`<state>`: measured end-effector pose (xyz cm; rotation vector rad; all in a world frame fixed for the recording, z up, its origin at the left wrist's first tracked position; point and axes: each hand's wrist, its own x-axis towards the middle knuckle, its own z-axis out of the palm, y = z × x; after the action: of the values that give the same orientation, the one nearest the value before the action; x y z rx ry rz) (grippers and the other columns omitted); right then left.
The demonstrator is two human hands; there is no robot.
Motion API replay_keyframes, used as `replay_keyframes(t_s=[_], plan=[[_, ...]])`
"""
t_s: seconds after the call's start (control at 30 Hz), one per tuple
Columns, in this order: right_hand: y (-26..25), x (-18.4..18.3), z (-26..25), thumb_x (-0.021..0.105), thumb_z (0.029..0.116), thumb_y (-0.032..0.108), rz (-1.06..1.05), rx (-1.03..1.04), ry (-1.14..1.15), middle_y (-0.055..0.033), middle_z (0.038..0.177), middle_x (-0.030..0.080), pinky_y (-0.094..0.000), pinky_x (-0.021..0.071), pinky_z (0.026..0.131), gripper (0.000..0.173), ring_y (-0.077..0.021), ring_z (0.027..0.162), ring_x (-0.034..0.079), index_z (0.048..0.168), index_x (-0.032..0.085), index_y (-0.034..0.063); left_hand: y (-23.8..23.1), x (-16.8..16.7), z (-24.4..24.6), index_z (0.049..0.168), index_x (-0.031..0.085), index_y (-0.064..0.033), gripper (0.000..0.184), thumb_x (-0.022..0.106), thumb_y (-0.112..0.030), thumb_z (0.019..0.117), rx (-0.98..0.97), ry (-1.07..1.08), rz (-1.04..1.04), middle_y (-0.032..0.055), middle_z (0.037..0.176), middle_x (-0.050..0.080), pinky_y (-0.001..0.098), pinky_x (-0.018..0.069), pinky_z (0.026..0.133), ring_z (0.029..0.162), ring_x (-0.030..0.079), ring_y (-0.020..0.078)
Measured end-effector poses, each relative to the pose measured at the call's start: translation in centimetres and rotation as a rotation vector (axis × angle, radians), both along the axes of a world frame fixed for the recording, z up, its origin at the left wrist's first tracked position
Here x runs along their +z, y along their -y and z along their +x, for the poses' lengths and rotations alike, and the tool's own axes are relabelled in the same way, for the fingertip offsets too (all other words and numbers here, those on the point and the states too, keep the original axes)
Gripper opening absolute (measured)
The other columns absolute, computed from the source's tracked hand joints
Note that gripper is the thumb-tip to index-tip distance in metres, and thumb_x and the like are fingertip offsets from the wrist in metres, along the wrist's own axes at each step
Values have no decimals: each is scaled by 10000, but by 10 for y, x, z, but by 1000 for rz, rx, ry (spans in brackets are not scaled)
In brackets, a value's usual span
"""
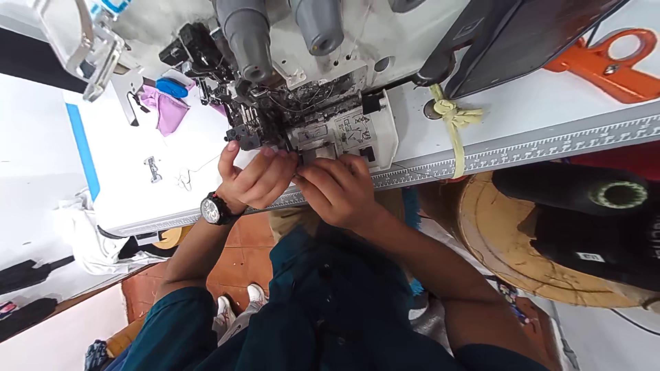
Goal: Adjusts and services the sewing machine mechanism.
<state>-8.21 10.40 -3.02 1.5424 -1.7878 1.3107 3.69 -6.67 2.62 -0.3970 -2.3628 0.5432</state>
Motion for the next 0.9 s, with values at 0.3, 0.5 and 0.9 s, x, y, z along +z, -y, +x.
replay_keyframes(t_s=[0.3, 0.5, 0.9], plan=[[-1, -1, -5, 704, 993, 207, -4, -10, -17, -95, 1025, 782, -398, 560, 990, 172, -231, 999, 747, 1006, 748, 42, 26, -7, -7, 1054, 581, -69, 270, 689, -309, 992, -88, -21, 86, 119, 1227, 579, 583, 154, 1245, 1412, 428, 267], [0, 0, -3, 704, 993, 224, -16, -43, -31, -100, 985, 783, -396, 581, 959, 197, -234, 955, 756, 959, 747, 35, 30, -7, -4, 1047, 507, -35, 367, 706, -335, 976, -84, -36, 66, 182, 1414, 517, 510, 279, 1235, 1483, 396, 272], [-4, 20, 4, 656, 1012, 154, 78, -65, 0, -125, 938, 772, -405, 605, 925, 188, -255, 902, 768, 919, 731, 9, 24, -2, -4, 1029, 493, -32, 304, 662, -284, 1010, -86, -16, 55, 203, 1424, 518, 523, 298, 1227, 1501, 379, 294]])
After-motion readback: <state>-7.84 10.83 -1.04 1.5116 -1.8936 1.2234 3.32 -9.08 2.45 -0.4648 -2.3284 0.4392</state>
